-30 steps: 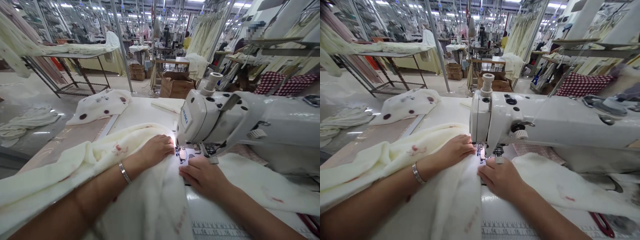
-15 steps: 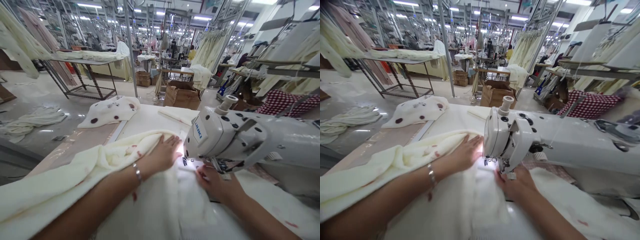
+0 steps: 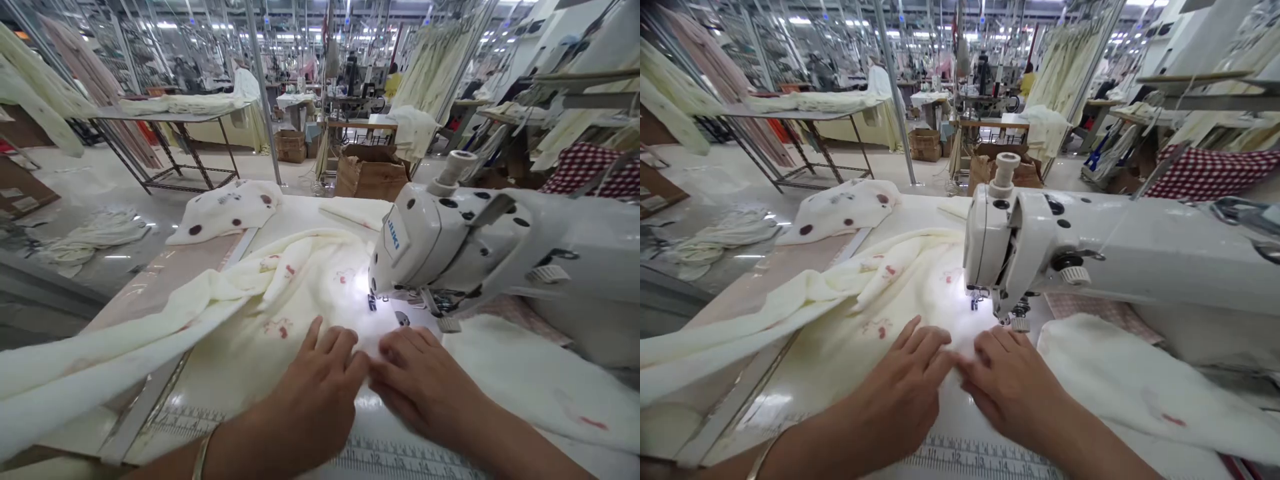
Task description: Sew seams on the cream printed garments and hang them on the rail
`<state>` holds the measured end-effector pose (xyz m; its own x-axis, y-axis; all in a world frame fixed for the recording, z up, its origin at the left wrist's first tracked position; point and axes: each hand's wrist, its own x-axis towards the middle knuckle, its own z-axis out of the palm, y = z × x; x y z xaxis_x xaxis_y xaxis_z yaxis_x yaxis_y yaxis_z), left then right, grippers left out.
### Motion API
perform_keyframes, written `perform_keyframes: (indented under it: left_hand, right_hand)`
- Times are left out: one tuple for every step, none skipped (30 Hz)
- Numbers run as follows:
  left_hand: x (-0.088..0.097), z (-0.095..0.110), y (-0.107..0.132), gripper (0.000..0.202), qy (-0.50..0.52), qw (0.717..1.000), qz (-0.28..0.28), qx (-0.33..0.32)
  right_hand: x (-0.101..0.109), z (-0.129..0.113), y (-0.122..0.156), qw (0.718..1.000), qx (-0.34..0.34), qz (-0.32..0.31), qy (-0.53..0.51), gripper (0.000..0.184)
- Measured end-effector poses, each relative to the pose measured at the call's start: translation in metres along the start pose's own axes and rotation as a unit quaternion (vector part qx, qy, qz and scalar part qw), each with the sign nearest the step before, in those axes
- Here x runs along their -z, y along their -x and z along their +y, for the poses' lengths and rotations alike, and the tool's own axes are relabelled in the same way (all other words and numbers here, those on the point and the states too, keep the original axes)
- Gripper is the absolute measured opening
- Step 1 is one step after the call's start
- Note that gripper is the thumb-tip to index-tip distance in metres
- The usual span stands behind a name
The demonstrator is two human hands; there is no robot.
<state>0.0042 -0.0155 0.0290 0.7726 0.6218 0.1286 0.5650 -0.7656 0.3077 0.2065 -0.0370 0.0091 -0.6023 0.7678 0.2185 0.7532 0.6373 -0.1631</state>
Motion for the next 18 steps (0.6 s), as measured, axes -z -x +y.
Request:
perform_keyframes:
  left_hand:
    - [-0.003,-0.002,0.000,0.017,-0.004,1.000,0.013,0.005]
    - [-0.004,-0.005,-0.002,0.010,0.004,1.000,0.027,0.014]
    - [-0.004,-0.008,-0.006,0.012,0.021,0.999,0.038,0.023]
    - [-0.003,-0.010,-0.009,0.017,0.040,0.997,0.048,0.033]
    - [-0.002,-0.011,-0.012,0.020,0.056,0.996,0.057,0.041]
    - [0.000,-0.010,-0.012,0.019,0.064,0.995,0.062,0.048]
    - [0.001,-0.009,-0.011,0.013,0.063,0.995,0.064,0.051]
    - [0.001,-0.007,-0.008,0.012,0.055,0.996,0.062,0.046]
    - [0.000,-0.005,-0.005,0.022,0.045,0.997,0.058,0.038]
    - [-0.001,-0.003,0.000,0.034,0.035,0.997,0.054,0.031]
    - [-0.003,-0.002,0.004,0.040,0.026,0.998,0.052,0.026]
    - [-0.005,-0.002,0.007,0.040,0.016,0.998,0.054,0.022]
    - [-0.006,-0.003,0.009,0.036,0.005,0.998,0.061,0.019]
    - [-0.007,-0.005,0.009,0.031,-0.006,0.997,0.069,0.018]
    - [-0.007,-0.006,0.008,0.026,-0.013,0.997,0.079,0.016]
    - [-0.007,-0.008,0.006,0.022,-0.016,0.996,0.087,0.011]
    - [-0.006,-0.009,0.004,0.018,-0.014,0.995,0.095,0.005]
    - [-0.005,-0.009,0.001,0.015,-0.009,0.995,0.101,0.000]
  right_hand:
    - [0.000,0.000,0.000,1.000,-0.001,-0.009,-0.005,0.022]
    - [0.001,0.000,0.001,1.000,0.000,-0.015,-0.011,0.025]
    - [0.001,0.000,0.001,1.000,0.000,-0.016,-0.018,0.026]
    - [0.001,0.000,0.002,1.000,0.001,-0.010,-0.027,0.026]
    - [0.001,0.000,0.002,0.999,0.004,0.001,-0.038,0.025]
    - [0.001,0.000,0.003,0.999,0.006,0.016,-0.050,0.023]
    - [0.000,0.000,0.003,0.998,0.008,0.032,-0.061,0.021]
    - [0.000,0.000,0.003,0.996,0.009,0.047,-0.070,0.019]
    - [-0.001,0.000,0.003,0.996,0.008,0.057,-0.074,0.018]
    - [-0.002,0.000,0.003,0.995,0.007,0.060,-0.074,0.018]
    - [-0.003,0.000,0.003,0.996,0.007,0.060,-0.072,0.018]
    - [-0.003,0.000,0.002,0.996,0.010,0.056,-0.069,0.019]
    - [-0.004,-0.001,0.002,0.997,0.014,0.048,-0.066,0.020]
    - [-0.004,-0.001,0.002,0.997,0.018,0.042,-0.063,0.021]
    - [-0.004,-0.002,0.002,0.997,0.022,0.036,-0.060,0.022]
    - [-0.004,-0.003,0.001,0.997,0.025,0.032,-0.059,0.021]
    - [-0.005,-0.004,0.001,0.997,0.023,0.036,-0.057,0.019]
    - [-0.005,-0.004,0.000,0.997,0.020,0.052,-0.055,0.016]
